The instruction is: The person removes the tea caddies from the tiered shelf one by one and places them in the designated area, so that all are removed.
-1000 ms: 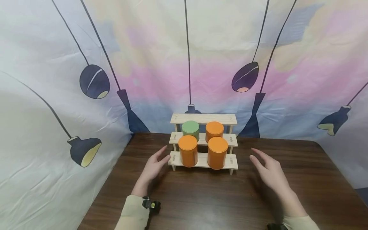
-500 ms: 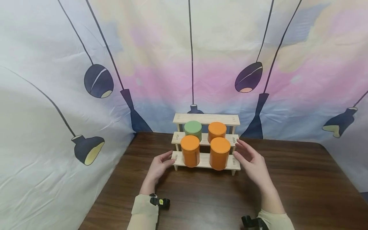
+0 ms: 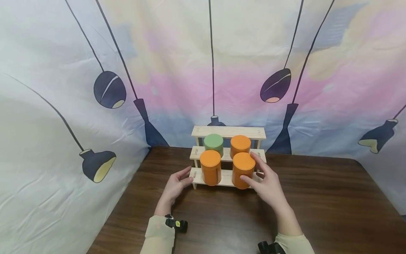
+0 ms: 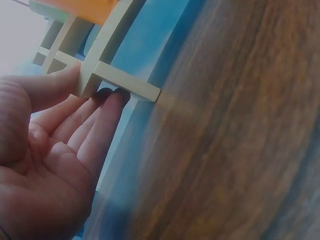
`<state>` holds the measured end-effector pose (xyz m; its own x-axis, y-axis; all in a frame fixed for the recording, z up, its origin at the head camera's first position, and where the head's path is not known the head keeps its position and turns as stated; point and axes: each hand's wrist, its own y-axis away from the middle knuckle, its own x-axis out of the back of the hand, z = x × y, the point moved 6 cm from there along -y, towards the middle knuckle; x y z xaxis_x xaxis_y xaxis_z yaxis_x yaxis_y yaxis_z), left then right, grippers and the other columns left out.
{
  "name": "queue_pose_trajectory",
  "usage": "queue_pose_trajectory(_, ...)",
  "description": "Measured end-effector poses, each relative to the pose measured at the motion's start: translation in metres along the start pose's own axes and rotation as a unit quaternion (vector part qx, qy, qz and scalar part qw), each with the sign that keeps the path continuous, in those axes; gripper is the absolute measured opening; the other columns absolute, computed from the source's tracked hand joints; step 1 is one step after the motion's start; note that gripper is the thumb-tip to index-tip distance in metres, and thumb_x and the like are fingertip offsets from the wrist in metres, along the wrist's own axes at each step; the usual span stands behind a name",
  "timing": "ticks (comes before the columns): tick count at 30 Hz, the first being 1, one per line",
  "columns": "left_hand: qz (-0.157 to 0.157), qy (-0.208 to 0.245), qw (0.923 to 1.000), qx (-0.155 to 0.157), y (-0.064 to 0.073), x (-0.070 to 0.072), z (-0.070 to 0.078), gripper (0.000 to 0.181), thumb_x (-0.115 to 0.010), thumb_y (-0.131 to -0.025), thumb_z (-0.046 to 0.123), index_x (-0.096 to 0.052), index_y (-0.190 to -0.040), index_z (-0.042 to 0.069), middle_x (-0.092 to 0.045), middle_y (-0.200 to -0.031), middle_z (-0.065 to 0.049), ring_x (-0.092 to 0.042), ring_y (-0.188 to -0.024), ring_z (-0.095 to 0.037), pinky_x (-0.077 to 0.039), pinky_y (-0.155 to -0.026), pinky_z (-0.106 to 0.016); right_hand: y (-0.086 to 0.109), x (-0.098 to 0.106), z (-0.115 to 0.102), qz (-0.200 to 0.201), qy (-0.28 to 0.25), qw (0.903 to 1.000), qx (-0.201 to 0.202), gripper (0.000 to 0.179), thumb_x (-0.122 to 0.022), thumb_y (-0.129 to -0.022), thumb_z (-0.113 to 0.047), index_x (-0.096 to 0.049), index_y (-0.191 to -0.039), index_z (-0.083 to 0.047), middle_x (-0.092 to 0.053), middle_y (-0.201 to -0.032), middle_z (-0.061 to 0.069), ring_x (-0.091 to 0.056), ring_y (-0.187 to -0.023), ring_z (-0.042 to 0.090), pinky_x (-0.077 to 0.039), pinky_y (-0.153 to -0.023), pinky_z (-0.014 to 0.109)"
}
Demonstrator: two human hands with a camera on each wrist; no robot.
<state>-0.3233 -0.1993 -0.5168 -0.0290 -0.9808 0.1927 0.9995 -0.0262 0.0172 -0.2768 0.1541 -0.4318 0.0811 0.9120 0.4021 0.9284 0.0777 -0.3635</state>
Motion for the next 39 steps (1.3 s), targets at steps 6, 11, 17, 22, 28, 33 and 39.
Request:
queue_pose_trajectory(6,-0.008,0.012,0.9999,-0.004,0.001,-0.001,0.001,0.055,-0.072,-0.102,0.008,-0.056,-0.155,0.004,-0.061,-0.150,-0.022,-0.069,-0.126,-0.031,-0.056,-0.106,-0.042,0.000,-0.007,0.001,0.004,0.002,1.0000,0.002,0.084,-0.092,-0.088,-0.023,-0.049,-0.160,-0.021,-0.061,-0.148,0.013,-0.064,-0.120,0.032,-0.055,-0.103,0.063)
queue_pose_trajectory(11,-0.013,0.020,0.9997,-0.004,0.001,-0.001,-0.002,0.053,-0.072,-0.103,0.008,-0.057,-0.154,0.004,-0.059,-0.151,-0.025,-0.069,-0.125,-0.032,-0.058,-0.102,-0.038,0.001,-0.010,0.003,0.004,-0.011,0.9999,-0.006,0.082,-0.091,-0.089,-0.021,-0.049,-0.159,-0.023,-0.058,-0.151,0.013,-0.062,-0.122,0.034,-0.056,-0.101,0.064)
queue_pose_trajectory(17,-0.008,0.026,0.9996,0.004,0.001,0.001,-0.004,0.053,-0.070,-0.103,0.005,-0.058,-0.154,0.006,-0.058,-0.152,-0.024,-0.068,-0.127,-0.033,-0.058,-0.102,-0.039,0.002,-0.016,0.007,-0.015,-0.004,0.9999,-0.005,0.092,-0.092,-0.089,-0.022,-0.039,-0.163,-0.027,-0.053,-0.157,0.015,-0.059,-0.133,0.040,-0.053,-0.104,0.068)
queue_pose_trajectory(22,-0.015,0.031,0.9994,-0.001,0.000,-0.001,-0.002,0.053,-0.070,-0.103,0.005,-0.056,-0.155,0.005,-0.057,-0.153,-0.024,-0.067,-0.128,-0.033,-0.058,-0.102,-0.038,0.002,-0.018,0.009,-0.013,0.009,0.9999,-0.001,0.101,-0.094,-0.085,-0.017,-0.033,-0.165,-0.029,-0.052,-0.158,0.017,-0.057,-0.135,0.044,-0.054,-0.101,0.068)
queue_pose_trajectory(28,-0.014,0.028,0.9995,0.008,-0.001,-0.004,-0.004,0.053,-0.071,-0.103,0.007,-0.058,-0.154,0.007,-0.057,-0.154,-0.022,-0.067,-0.129,-0.033,-0.058,-0.102,-0.039,0.002,-0.019,0.013,-0.005,0.009,0.9999,-0.011,0.102,-0.095,-0.084,-0.014,-0.033,-0.164,-0.028,-0.049,-0.160,0.017,-0.058,-0.134,0.045,-0.056,-0.099,0.067)
queue_pose_trajectory(33,-0.017,0.030,0.9994,0.010,0.000,-0.003,-0.004,0.054,-0.071,-0.103,0.008,-0.057,-0.156,0.008,-0.055,-0.156,-0.021,-0.066,-0.130,-0.033,-0.057,-0.104,-0.040,0.002,-0.020,0.015,-0.004,0.002,0.9999,-0.014,0.102,-0.094,-0.084,-0.012,-0.033,-0.164,-0.032,-0.050,-0.159,0.017,-0.057,-0.135,0.045,-0.057,-0.097,0.066)
queue_pose_trajectory(39,-0.015,0.028,0.9994,0.011,0.001,-0.003,-0.004,0.055,-0.072,-0.103,0.009,-0.057,-0.156,0.008,-0.056,-0.155,-0.020,-0.067,-0.129,-0.032,-0.057,-0.105,-0.041,0.002,-0.021,0.017,-0.007,-0.003,0.9999,-0.011,0.101,-0.093,-0.086,-0.013,-0.033,-0.164,-0.034,-0.050,-0.158,0.018,-0.057,-0.136,0.045,-0.058,-0.097,0.064)
